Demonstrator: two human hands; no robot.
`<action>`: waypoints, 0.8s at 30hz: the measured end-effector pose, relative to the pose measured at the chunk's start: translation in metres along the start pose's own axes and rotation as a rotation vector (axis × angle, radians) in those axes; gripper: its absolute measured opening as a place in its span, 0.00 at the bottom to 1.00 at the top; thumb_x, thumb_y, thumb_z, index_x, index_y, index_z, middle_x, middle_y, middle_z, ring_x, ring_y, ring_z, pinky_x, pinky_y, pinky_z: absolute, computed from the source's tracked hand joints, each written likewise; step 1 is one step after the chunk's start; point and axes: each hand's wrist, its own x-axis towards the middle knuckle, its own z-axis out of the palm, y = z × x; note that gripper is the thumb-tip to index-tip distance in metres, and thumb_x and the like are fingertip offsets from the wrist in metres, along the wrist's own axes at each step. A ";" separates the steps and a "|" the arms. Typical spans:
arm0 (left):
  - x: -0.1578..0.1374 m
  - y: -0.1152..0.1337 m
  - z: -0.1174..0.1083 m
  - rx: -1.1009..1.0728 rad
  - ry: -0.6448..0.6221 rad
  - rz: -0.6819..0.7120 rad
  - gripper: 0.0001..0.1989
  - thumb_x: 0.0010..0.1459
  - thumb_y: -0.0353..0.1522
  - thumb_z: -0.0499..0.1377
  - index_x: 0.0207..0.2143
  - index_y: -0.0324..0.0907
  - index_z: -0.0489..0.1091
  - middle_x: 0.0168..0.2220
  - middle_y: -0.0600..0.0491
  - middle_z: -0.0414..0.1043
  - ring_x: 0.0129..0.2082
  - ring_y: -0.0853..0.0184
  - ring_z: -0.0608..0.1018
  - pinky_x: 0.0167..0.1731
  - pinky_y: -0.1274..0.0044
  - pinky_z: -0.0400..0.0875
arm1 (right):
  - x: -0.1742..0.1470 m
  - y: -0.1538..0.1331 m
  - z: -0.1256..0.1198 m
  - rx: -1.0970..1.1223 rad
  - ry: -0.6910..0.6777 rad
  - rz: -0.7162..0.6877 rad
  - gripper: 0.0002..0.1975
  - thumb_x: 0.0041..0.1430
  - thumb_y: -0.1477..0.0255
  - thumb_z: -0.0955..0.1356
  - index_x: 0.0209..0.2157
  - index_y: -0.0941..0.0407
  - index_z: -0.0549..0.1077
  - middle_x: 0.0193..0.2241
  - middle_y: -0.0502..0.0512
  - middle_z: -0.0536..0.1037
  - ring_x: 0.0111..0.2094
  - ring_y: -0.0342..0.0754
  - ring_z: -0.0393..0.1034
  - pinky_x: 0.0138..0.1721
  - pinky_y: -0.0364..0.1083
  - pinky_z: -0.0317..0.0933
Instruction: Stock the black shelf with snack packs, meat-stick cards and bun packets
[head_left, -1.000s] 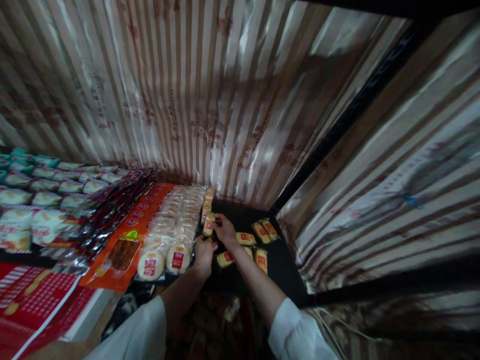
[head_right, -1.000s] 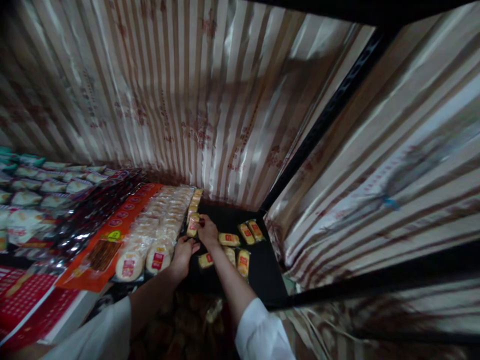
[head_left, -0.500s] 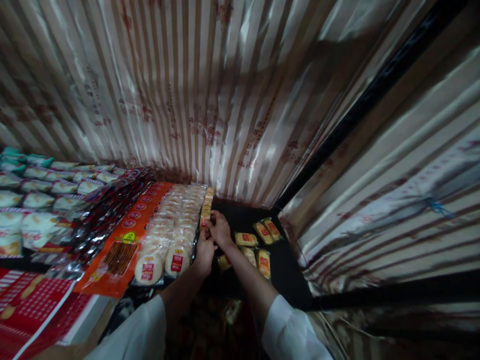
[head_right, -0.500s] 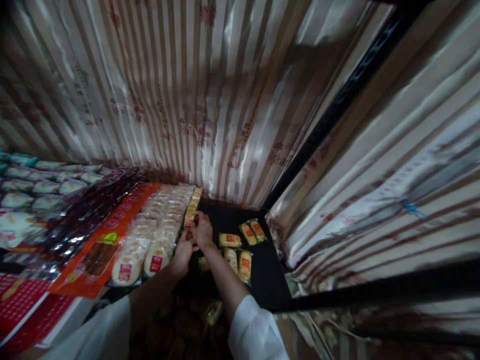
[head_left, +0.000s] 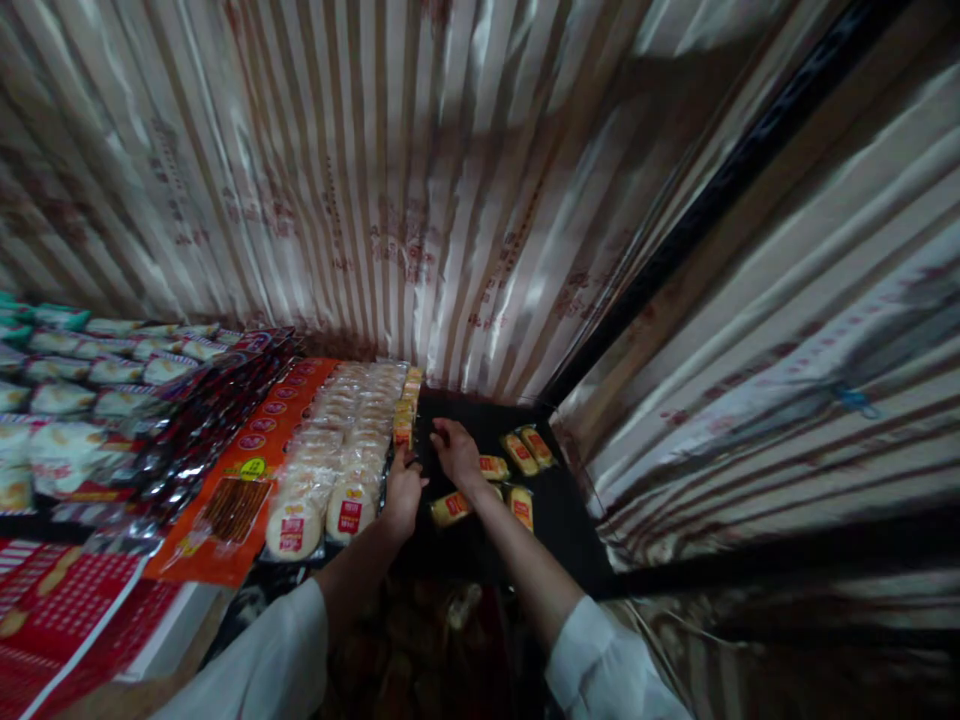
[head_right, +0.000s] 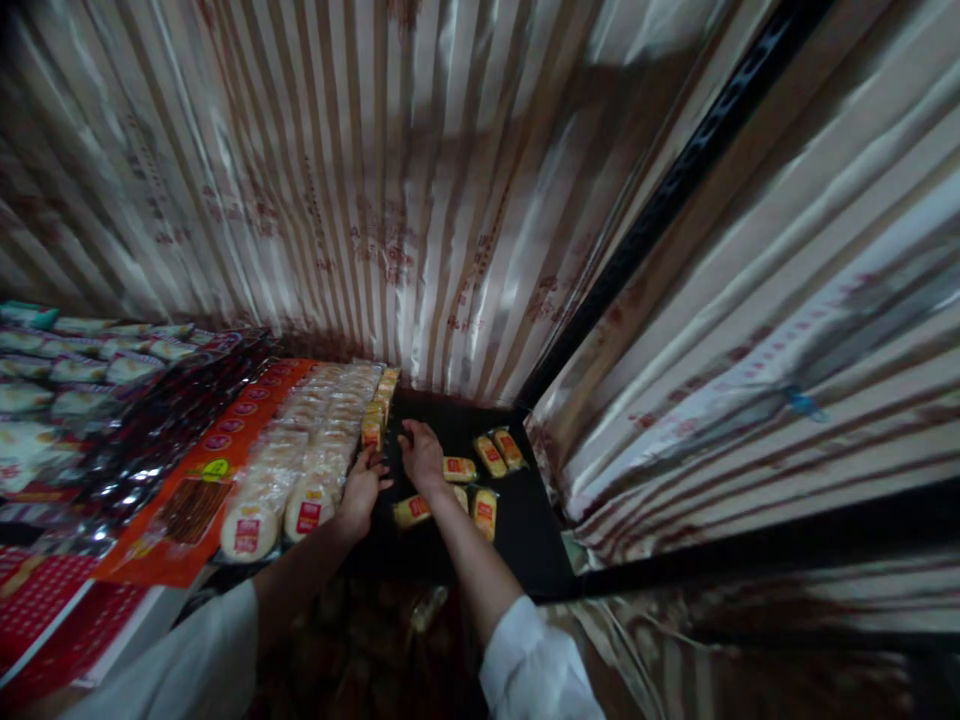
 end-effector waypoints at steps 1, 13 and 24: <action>-0.002 0.000 0.000 0.003 0.001 -0.006 0.23 0.53 0.21 0.54 0.52 0.43 0.63 0.51 0.46 0.67 0.42 0.68 0.75 0.30 0.83 0.72 | -0.002 0.006 -0.009 -0.046 -0.014 -0.008 0.15 0.57 0.76 0.63 0.46 0.56 0.70 0.43 0.57 0.74 0.45 0.47 0.68 0.49 0.47 0.60; -0.029 0.000 0.007 0.067 -0.012 -0.044 0.14 0.56 0.23 0.52 0.44 0.39 0.66 0.45 0.47 0.69 0.33 0.73 0.74 0.25 0.85 0.68 | -0.027 0.038 -0.079 -0.468 -0.392 -0.146 0.16 0.53 0.77 0.66 0.45 0.58 0.73 0.43 0.61 0.76 0.47 0.52 0.66 0.51 0.47 0.52; -0.042 0.007 -0.003 0.060 -0.056 -0.051 0.16 0.59 0.28 0.53 0.50 0.37 0.62 0.35 0.49 0.73 0.22 0.74 0.74 0.16 0.85 0.61 | -0.039 -0.012 -0.061 -0.281 -0.338 -0.502 0.16 0.54 0.80 0.65 0.44 0.54 0.73 0.44 0.57 0.75 0.52 0.51 0.59 0.52 0.50 0.53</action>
